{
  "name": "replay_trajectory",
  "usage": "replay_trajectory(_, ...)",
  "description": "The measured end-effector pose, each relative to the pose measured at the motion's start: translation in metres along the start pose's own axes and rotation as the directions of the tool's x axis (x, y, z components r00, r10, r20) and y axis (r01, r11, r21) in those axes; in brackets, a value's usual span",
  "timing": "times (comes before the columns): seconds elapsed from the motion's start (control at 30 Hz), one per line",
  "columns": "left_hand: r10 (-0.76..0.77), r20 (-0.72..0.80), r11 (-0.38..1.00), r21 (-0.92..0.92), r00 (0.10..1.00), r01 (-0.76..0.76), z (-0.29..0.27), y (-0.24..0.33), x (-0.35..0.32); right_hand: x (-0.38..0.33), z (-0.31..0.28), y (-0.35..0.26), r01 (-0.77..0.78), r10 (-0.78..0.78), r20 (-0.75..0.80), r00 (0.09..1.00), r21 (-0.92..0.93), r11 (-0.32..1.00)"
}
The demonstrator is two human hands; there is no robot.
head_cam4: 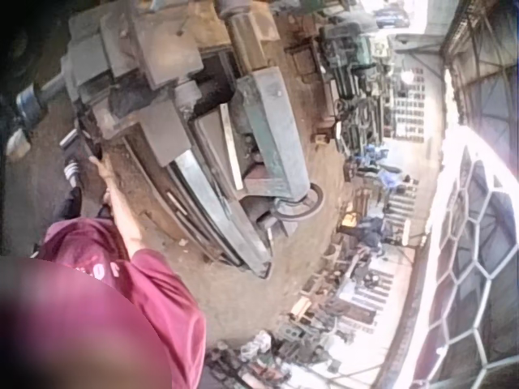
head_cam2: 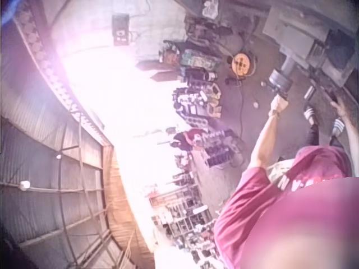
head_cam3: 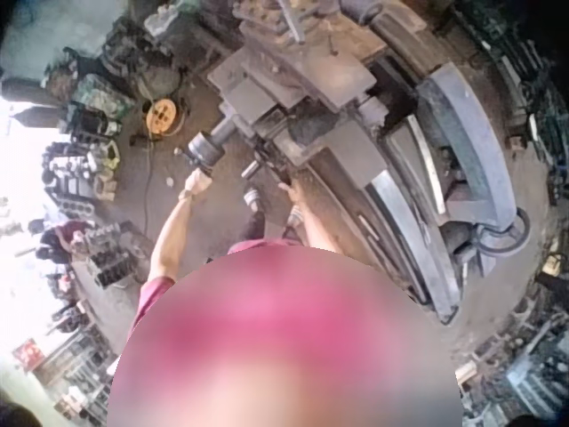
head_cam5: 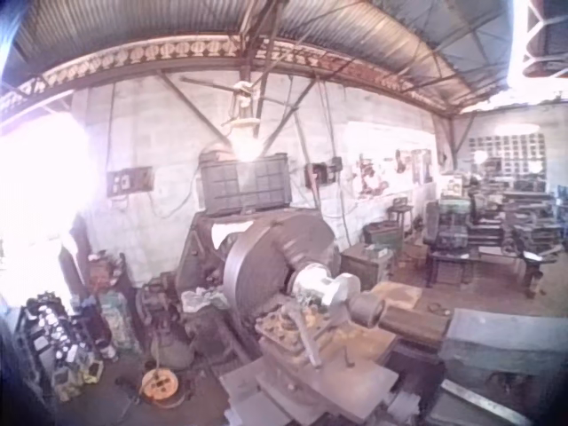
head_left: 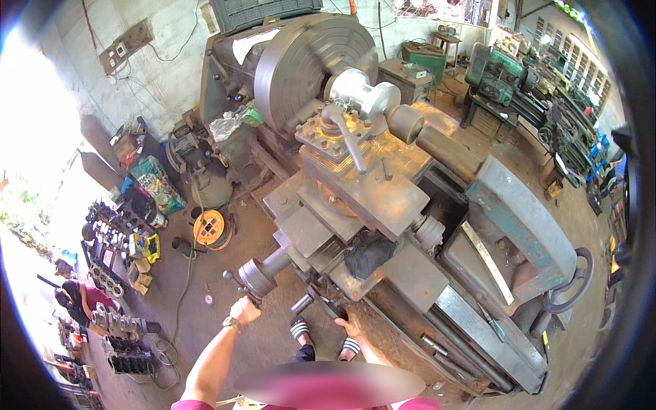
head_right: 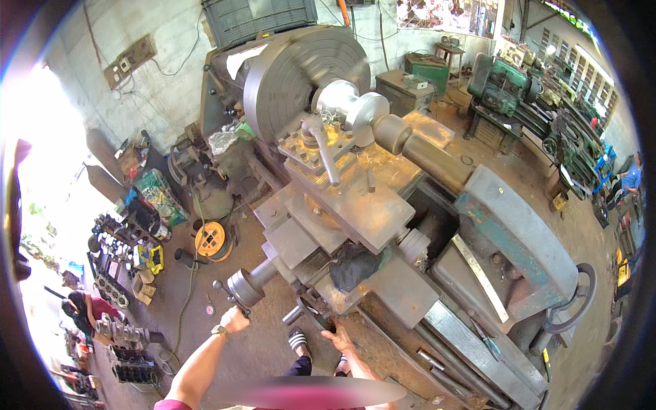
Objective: The person operates a metal lathe, using both hands to turn control levers and wheels while a cylindrical metal workpiece spins. The person repeatedly adjusts the machine's controls to guide the cutting process.
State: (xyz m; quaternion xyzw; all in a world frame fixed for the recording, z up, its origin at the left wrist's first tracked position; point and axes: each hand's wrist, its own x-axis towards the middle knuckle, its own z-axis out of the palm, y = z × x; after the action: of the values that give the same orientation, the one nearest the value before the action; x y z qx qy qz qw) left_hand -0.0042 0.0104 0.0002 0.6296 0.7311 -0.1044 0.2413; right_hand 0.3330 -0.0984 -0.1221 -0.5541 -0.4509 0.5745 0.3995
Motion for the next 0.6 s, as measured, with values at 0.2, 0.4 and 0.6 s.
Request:
replay_trajectory(0.2,-0.048,0.014,0.999,-0.009,0.999,0.049,-0.006,0.005,-0.001,0.000,0.005,-0.003,-0.111,0.108,-0.102,0.989,-0.029,0.993)
replay_trajectory(0.4,-0.033,0.034,0.999,0.022,0.999,0.033,-0.003,0.004,0.003,0.008,0.009,0.007,0.060,-0.053,-0.102,0.993,0.069,0.996)
replay_trajectory(0.6,-0.024,0.041,1.000,-0.008,0.999,0.025,-0.005,0.005,-0.004,0.011,0.010,0.004,-0.131,0.134,-0.080,0.988,0.040,0.991)
